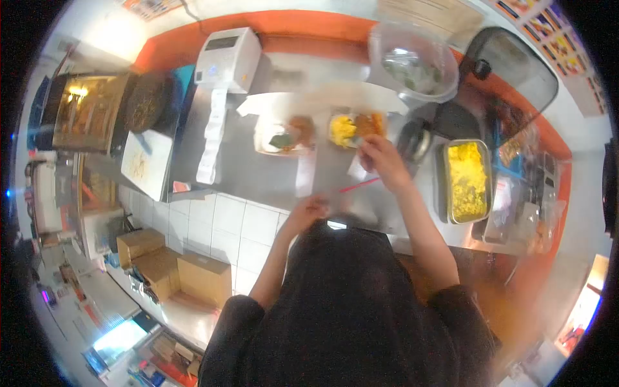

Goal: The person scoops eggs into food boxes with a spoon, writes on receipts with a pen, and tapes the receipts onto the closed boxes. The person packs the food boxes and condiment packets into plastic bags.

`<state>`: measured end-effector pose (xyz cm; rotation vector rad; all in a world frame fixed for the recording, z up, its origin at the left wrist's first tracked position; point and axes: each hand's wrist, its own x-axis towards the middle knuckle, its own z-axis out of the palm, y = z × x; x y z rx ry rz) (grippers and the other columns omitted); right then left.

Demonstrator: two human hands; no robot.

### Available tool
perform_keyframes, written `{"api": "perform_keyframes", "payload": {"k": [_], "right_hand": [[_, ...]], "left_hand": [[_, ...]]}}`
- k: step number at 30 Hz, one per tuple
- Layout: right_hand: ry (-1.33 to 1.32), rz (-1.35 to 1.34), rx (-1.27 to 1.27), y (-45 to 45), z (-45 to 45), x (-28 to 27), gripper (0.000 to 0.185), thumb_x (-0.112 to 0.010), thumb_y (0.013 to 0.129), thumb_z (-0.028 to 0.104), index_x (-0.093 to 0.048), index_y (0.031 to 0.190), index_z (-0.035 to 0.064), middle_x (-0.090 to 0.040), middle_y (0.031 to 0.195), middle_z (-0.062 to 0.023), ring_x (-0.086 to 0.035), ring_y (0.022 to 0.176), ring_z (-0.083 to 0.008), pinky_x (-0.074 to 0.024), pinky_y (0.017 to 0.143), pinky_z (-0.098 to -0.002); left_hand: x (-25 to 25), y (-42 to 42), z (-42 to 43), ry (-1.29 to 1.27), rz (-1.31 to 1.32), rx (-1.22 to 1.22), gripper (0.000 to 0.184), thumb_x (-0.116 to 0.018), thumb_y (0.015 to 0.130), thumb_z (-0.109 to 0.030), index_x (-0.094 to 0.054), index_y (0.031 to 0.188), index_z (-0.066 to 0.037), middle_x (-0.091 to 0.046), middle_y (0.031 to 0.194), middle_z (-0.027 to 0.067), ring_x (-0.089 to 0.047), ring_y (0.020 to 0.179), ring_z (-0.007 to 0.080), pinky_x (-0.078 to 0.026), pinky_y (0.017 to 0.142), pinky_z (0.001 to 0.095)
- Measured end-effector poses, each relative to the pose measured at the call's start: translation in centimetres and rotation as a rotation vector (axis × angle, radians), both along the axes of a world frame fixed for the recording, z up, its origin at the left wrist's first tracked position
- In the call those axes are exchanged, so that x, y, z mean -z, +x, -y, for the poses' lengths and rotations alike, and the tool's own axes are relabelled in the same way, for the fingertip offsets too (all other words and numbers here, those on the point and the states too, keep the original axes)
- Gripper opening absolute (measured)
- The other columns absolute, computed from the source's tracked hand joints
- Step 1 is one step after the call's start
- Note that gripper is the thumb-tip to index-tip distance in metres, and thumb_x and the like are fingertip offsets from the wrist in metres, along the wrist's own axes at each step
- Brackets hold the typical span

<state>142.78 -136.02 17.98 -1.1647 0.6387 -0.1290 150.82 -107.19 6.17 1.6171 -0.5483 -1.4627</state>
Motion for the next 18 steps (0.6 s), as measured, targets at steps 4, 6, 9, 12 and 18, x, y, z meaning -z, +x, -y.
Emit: {"api": "perform_keyframes", "payload": {"k": [4, 6, 9, 12, 18], "right_hand": [[-1.156, 0.104, -0.083, 8.3, -6.2, 6.3, 0.025, -0.053, 0.095, 0.013, -0.053, 0.116, 0.0009, -0.061, 0.085, -0.0173, -0.062, 0.077, -0.0320, -0.0497, 0.061, -0.0391], [-1.298, 0.002, -0.245, 9.3, -8.1, 8.2, 0.025, -0.053, 0.092, 0.011, -0.052, 0.115, 0.0010, -0.060, 0.094, -0.0200, -0.062, 0.085, -0.0361, -0.0513, 0.067, -0.0434], [-1.368, -0.190, -0.437, 9.9, -9.5, 12.5, 0.030, -0.052, 0.088, 0.011, -0.051, 0.116, 0.0006, -0.056, 0.108, -0.0225, -0.062, 0.097, -0.0394, -0.0537, 0.077, -0.0468], [-1.544, -0.004, -0.220, 8.5, -9.3, 15.6, 0.030, -0.053, 0.091, 0.014, -0.049, 0.118, 0.0007, -0.056, 0.110, -0.0236, -0.062, 0.097, -0.0388, -0.0535, 0.075, -0.0458], [0.082, 0.013, 0.301, 2.0, -5.3, 5.4, 0.023, -0.055, 0.098, 0.018, -0.055, 0.118, 0.0070, -0.060, 0.093, -0.0023, -0.054, 0.079, -0.0088, -0.0441, 0.066, -0.0227]], "left_hand": [[-4.2, 3.9, -7.2, -0.018, 0.092, -0.358, 0.051, -0.063, 0.093, -0.015, -0.046, 0.139, -0.001, -0.067, 0.114, 0.0128, -0.066, 0.101, 0.0212, -0.052, 0.089, 0.0325], [-5.1, 5.2, -10.8, 0.064, 0.116, -0.392, 0.051, -0.062, 0.094, -0.015, -0.045, 0.140, 0.000, -0.067, 0.115, 0.0136, -0.067, 0.103, 0.0217, -0.052, 0.089, 0.0325], [-5.9, 6.3, -14.0, 0.102, 0.094, -0.510, 0.050, -0.060, 0.095, -0.015, -0.044, 0.141, 0.000, -0.066, 0.114, 0.0146, -0.067, 0.103, 0.0229, -0.053, 0.088, 0.0337], [-6.9, 7.5, -13.7, 0.115, 0.075, -0.497, 0.051, -0.063, 0.090, -0.007, -0.048, 0.137, 0.003, -0.069, 0.106, 0.0125, -0.066, 0.093, 0.0176, -0.051, 0.085, 0.0286], [-14.3, 8.9, 1.1, -0.059, 0.285, 0.001, 0.048, -0.062, 0.097, -0.023, -0.048, 0.141, -0.007, -0.068, 0.107, 0.0082, -0.063, 0.101, 0.0166, -0.050, 0.090, 0.0320]]}}
